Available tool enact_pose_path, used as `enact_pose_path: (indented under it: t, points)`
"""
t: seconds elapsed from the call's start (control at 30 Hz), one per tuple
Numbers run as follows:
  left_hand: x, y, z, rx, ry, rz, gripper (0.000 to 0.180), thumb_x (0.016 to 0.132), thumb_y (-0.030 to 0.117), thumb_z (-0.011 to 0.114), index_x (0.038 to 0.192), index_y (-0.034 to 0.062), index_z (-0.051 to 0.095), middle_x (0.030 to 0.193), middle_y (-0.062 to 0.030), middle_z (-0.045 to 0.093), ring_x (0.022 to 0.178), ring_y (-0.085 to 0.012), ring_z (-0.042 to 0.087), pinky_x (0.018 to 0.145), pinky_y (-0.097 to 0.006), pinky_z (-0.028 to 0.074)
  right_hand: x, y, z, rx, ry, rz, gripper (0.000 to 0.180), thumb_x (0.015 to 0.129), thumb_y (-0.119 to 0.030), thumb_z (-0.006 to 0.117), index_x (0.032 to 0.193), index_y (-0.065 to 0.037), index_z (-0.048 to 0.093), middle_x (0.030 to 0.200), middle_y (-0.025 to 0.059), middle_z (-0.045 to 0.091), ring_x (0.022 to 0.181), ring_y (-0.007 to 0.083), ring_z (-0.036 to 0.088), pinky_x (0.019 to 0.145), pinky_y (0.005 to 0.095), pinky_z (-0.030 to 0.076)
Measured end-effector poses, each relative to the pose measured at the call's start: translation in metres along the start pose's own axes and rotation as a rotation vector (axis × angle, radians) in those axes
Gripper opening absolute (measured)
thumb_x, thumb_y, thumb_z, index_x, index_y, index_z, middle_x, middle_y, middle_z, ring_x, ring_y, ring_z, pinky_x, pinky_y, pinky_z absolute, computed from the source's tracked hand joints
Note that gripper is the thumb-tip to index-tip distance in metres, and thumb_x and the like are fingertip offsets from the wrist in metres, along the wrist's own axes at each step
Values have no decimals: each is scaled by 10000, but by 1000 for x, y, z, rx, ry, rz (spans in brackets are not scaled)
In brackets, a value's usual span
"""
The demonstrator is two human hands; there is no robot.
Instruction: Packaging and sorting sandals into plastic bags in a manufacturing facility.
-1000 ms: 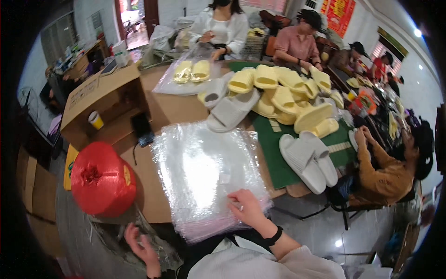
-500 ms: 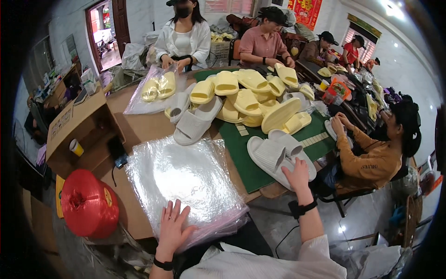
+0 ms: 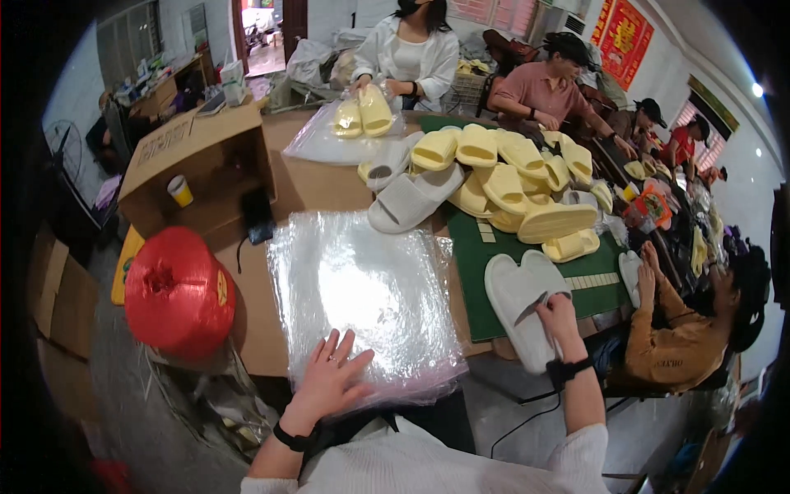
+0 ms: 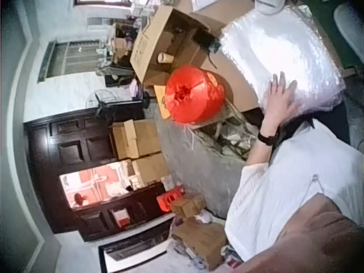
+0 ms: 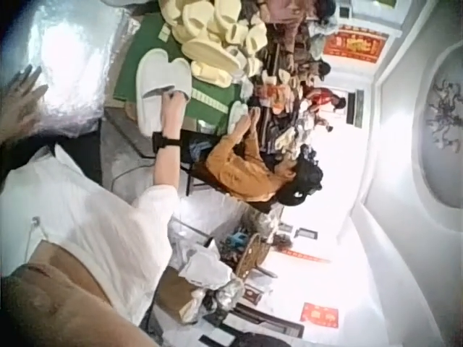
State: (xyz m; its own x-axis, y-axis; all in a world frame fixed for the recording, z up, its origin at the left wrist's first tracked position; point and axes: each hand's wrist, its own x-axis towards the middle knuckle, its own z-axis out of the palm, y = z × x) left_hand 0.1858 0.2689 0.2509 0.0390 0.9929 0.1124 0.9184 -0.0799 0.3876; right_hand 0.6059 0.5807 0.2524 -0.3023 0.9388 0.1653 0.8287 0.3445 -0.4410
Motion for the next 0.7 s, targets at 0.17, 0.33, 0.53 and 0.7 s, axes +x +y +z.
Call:
enact_pose_path:
  t: [0.17, 0.33, 0.53, 0.7]
  points:
    - [8, 11, 7, 3, 60, -33, 478, 907, 343, 590, 1372, 234, 558, 1540, -205, 352, 1394, -474, 329, 1134, -562, 268, -71, -63, -7, 131, 85, -74, 217, 733, -149, 724, 759, 37, 613, 660, 183, 564, 639, 344, 576, 579, 422, 432]
    - [26, 23, 11, -30, 154, -64, 426, 950, 244, 504, 1371, 212, 559, 1462, -213, 449, 1336, -470, 399, 1093, -549, 311, -133, -127, -17, 413, 117, -158, 313, 729, -89, 775, 1018, -15, 682, 871, 119, 663, 760, 253, 654, 648, 339, 511]
    - [42, 44, 19, -63, 158, -106, 479, 955, 237, 524, 1433, 246, 493, 1441, -249, 443, 1304, -497, 412, 1070, -540, 325, -178, -134, -13, 425, -404, -411, 412, 697, -117, 785, 1091, -56, 681, 965, 150, 658, 794, 317, 673, 675, 373, 553]
    - [44, 40, 20, -49, 166, -74, 454, 962, 260, 529, 1416, 255, 513, 1434, -248, 453, 1282, -503, 430, 1069, -554, 328, -191, -127, -13, 253, -418, -510, 418, 761, -209, 768, 1136, -61, 657, 963, 153, 655, 788, 352, 663, 677, 407, 552]
